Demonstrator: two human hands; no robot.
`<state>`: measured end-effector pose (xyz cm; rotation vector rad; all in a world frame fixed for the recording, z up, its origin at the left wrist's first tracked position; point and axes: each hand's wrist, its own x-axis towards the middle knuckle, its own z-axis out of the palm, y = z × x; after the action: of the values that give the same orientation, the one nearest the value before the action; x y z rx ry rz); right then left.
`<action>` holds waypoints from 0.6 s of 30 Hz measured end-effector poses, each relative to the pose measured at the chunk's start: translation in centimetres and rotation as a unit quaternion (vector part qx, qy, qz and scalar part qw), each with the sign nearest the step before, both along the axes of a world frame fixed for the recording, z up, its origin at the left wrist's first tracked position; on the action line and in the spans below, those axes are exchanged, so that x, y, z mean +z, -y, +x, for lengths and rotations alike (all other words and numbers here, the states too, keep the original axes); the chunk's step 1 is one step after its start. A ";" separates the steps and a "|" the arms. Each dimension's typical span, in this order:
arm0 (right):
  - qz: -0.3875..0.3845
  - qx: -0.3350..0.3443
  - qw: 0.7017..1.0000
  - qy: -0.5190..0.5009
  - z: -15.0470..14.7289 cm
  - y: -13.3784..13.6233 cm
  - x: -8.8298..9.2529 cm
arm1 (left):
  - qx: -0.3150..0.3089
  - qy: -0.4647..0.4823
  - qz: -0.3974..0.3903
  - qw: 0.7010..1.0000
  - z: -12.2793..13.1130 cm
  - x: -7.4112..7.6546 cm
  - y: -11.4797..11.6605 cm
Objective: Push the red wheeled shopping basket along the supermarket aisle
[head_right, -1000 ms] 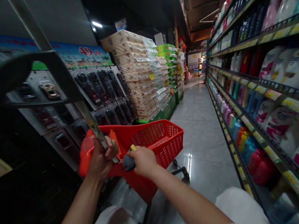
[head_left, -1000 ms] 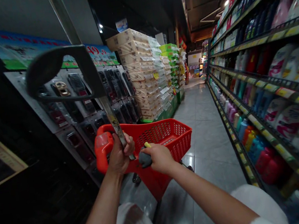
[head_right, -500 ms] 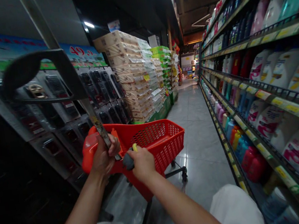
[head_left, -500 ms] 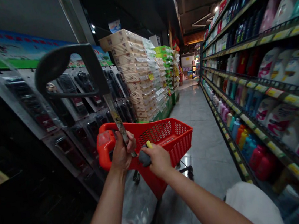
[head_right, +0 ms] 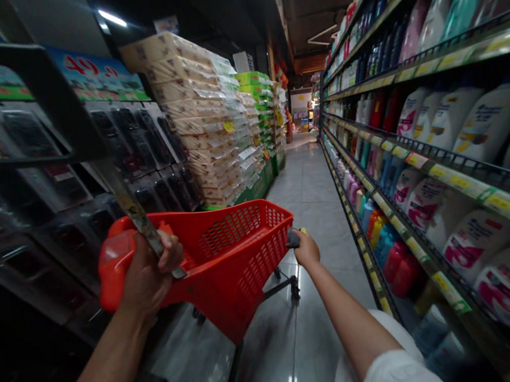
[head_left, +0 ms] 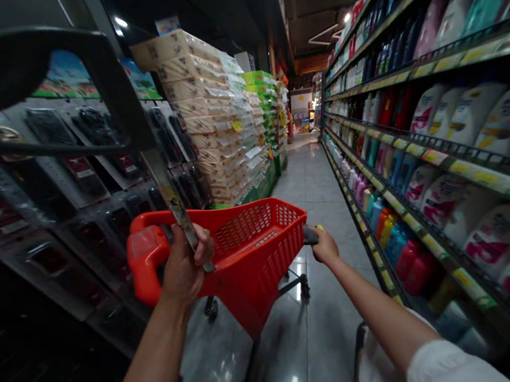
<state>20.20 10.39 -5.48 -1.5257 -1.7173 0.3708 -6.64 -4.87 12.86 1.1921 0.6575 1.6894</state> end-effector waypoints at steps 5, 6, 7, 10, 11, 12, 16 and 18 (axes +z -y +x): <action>0.045 0.017 0.996 -0.070 -4.2 -0.1 -1.6 | -0.015 -0.005 -0.012 1.000 -0.6 0.4 0.0; 0.054 0.020 0.995 -0.083 -5.3 0.2 -1.9 | -0.016 -0.005 -0.015 1.000 -0.8 0.4 0.1; 0.062 0.018 0.994 -0.091 -6.3 0.6 -2.1 | -0.016 -0.004 -0.018 1.000 -0.9 0.4 0.1; 0.067 0.007 0.994 -0.081 -9.0 2.9 -2.2 | -0.018 0.002 -0.022 1.000 -1.2 0.4 0.1; 0.066 0.014 0.995 -0.075 -9.8 4.0 -1.9 | -0.019 0.002 -0.020 1.000 -1.3 0.4 0.0; 0.065 0.024 0.995 -0.070 -10.7 5.2 -1.5 | -0.021 0.000 -0.017 1.000 -1.3 0.4 0.0; 0.066 0.061 0.994 -0.059 -14.7 10.7 1.0 | -0.012 -0.002 -0.026 1.000 -1.4 0.1 -0.4; 0.072 0.082 0.993 -0.050 -16.1 12.9 2.0 | -0.014 0.000 -0.021 1.000 -1.5 -0.1 -0.6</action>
<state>4.09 -2.51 -3.48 -1.2462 -1.7565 0.3910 -8.11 -4.28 12.72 1.1677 0.6707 1.6447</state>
